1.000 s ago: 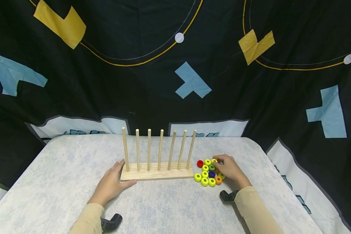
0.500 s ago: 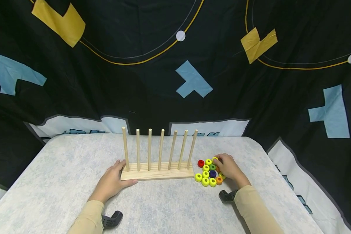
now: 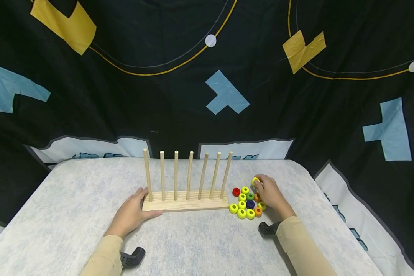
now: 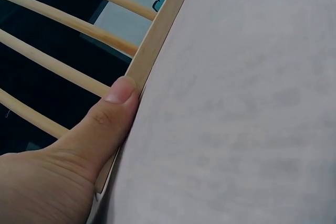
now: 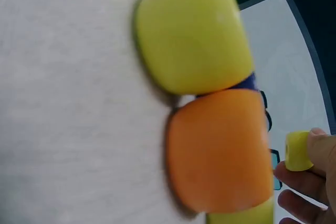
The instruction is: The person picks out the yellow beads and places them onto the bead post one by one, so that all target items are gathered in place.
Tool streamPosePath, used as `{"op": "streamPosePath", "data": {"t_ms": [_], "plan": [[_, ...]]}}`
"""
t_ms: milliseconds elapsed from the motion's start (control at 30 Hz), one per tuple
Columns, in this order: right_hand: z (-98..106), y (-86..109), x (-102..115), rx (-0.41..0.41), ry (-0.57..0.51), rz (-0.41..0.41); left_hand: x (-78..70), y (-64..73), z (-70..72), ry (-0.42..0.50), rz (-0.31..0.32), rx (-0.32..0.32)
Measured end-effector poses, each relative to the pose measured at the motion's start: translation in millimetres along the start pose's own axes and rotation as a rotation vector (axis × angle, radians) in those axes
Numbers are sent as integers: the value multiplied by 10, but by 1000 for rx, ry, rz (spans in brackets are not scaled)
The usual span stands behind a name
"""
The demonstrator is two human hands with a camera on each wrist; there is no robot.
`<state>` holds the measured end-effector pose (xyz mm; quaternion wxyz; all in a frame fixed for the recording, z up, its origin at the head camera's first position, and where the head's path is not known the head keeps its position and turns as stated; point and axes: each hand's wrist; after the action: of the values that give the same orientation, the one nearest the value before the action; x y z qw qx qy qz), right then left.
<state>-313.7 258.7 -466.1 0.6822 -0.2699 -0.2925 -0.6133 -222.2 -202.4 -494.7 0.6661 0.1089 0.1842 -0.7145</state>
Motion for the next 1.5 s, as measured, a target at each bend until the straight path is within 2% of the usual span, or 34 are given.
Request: {"op": "streamPosePath", "data": {"t_ms": [133, 433, 633, 933, 1200, 1500], "plan": [[54, -10, 61, -17, -29, 1, -27, -29, -23, 1, 1, -1], [270, -112, 357, -88, -48, 96, -99, -97, -74, 21, 2, -2], [428, -201, 676, -127, -68, 179, -138, -122, -99, 24, 9, 3], [582, -306, 1201, -137, -101, 303, -148, -137, -137, 3, 1, 12], [565, -349, 1652, -119, -86, 438, -144, -145, -161, -16, 3, -3], [354, -277, 2087, -59, -13, 553, -154, -128, -174, -43, 1, -15]]}}
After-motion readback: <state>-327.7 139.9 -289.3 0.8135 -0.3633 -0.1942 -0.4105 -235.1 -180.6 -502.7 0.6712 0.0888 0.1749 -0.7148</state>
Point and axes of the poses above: each hand's wrist, its own y-axis away from the middle knuckle, its own z-axis out of the back of the hand, x = y × z, and after that the axes turned 13 degrees about -y, right-handed
